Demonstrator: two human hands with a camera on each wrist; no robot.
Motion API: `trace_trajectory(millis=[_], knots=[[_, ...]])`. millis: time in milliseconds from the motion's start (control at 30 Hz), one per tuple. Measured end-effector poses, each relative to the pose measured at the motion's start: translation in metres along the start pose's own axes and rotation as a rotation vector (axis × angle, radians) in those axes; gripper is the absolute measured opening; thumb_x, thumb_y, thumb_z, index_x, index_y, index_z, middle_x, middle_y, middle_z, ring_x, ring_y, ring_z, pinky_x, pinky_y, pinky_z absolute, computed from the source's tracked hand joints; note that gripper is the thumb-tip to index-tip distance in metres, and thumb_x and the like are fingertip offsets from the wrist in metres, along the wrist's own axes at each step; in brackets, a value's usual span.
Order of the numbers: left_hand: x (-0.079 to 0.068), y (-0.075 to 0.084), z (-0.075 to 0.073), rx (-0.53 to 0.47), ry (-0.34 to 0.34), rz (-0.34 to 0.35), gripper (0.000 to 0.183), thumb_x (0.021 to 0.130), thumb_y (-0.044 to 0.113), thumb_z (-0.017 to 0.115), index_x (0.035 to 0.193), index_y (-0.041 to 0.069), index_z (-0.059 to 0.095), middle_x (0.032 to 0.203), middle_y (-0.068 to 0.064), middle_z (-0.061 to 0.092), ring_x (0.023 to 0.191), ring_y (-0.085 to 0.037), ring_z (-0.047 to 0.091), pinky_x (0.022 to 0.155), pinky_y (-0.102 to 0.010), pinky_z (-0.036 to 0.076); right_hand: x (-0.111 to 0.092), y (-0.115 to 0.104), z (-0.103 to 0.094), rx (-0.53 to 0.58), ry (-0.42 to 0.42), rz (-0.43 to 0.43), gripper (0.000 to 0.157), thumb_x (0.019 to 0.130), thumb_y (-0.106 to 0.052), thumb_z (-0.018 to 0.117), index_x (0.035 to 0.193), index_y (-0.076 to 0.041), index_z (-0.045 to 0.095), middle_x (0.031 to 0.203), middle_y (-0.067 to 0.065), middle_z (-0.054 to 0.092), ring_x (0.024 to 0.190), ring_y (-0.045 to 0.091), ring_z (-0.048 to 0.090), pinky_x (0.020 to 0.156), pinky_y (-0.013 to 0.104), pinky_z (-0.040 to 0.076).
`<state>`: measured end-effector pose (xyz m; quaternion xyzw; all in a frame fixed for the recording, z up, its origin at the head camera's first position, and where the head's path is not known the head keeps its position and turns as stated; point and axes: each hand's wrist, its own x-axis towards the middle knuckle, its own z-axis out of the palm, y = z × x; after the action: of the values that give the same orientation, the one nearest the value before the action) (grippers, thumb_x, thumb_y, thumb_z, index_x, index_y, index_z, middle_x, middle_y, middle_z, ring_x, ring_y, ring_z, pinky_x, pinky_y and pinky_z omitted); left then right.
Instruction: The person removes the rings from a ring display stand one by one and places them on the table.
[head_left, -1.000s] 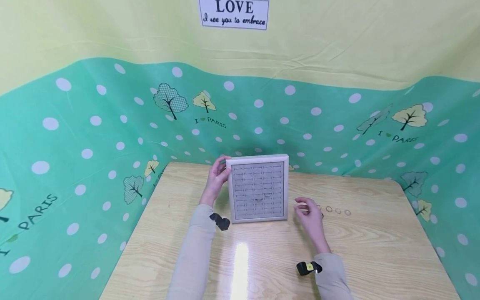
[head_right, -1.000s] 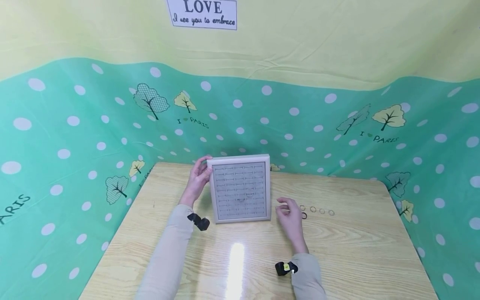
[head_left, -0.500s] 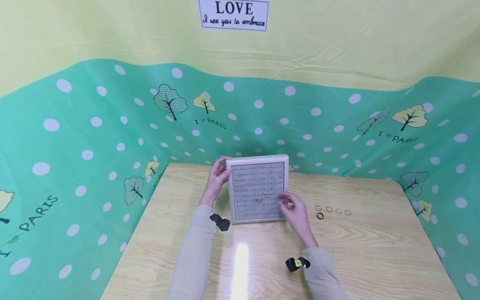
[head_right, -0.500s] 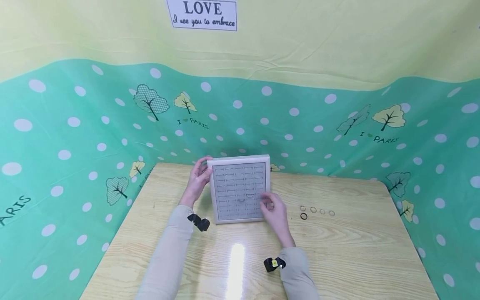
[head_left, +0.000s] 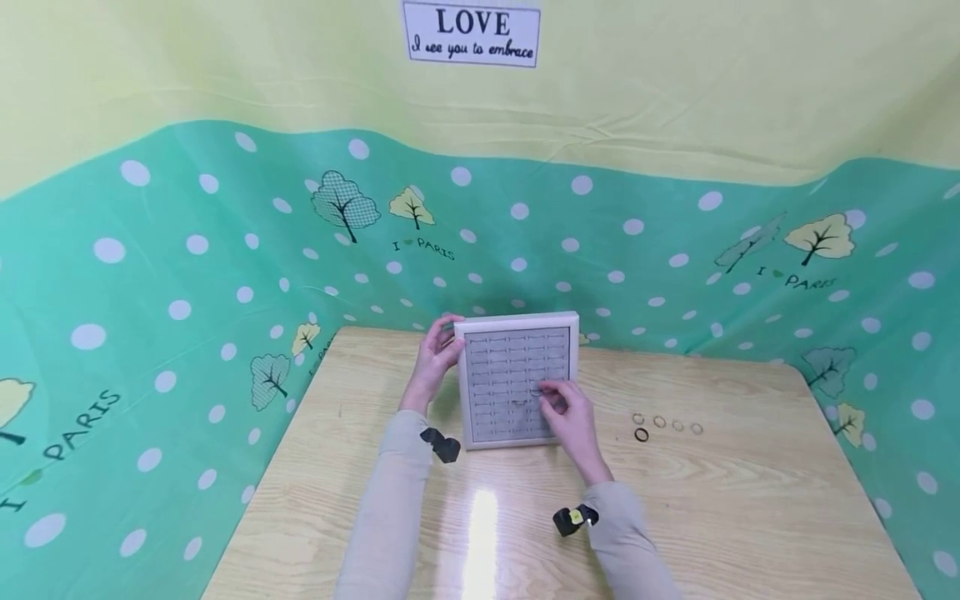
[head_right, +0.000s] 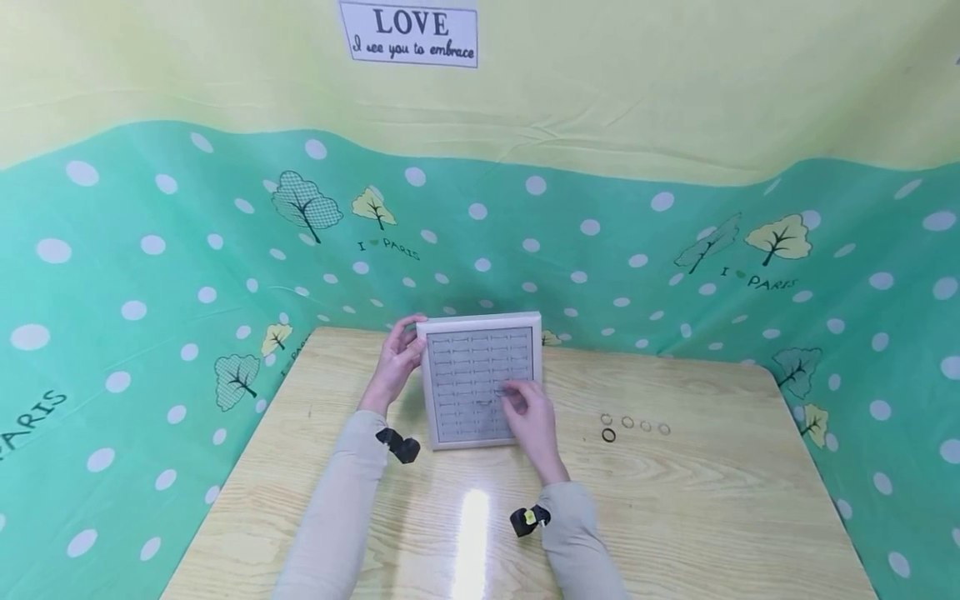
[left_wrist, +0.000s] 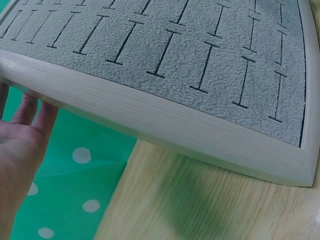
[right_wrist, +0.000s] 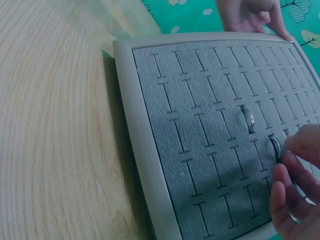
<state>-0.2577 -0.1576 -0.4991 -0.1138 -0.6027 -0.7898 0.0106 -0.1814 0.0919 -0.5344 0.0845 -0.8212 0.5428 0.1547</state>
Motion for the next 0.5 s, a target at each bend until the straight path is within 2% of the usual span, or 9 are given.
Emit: trace_trajectory(millis=[133,500], knots=[[-0.001,-0.001,0.001,0.003,-0.001,0.008,0.041,0.096,-0.004,0.051,0.136,-0.003,0.04,0.113,-0.006,0.062,0.094,-0.018,0.064,0.079,-0.033,0.056,0.0,0.001,0.005,-0.015,0.036,0.009,0.021,0.079,0.007,0.07,0.098,-0.001,0.071,0.088,0.007,0.06,0.071,0.016,0.054,0.059,0.02,0.047],[-0.002,0.0,0.001,0.034,0.016,0.016,0.04,0.094,0.0,0.055,0.132,0.001,0.045,0.119,-0.014,0.06,0.097,-0.021,0.063,0.082,-0.036,0.055,-0.002,0.003,0.015,-0.088,0.078,0.033,0.015,0.076,0.008,0.072,0.089,0.0,0.071,0.088,0.007,0.057,0.069,0.016,0.052,0.058,0.021,0.046]])
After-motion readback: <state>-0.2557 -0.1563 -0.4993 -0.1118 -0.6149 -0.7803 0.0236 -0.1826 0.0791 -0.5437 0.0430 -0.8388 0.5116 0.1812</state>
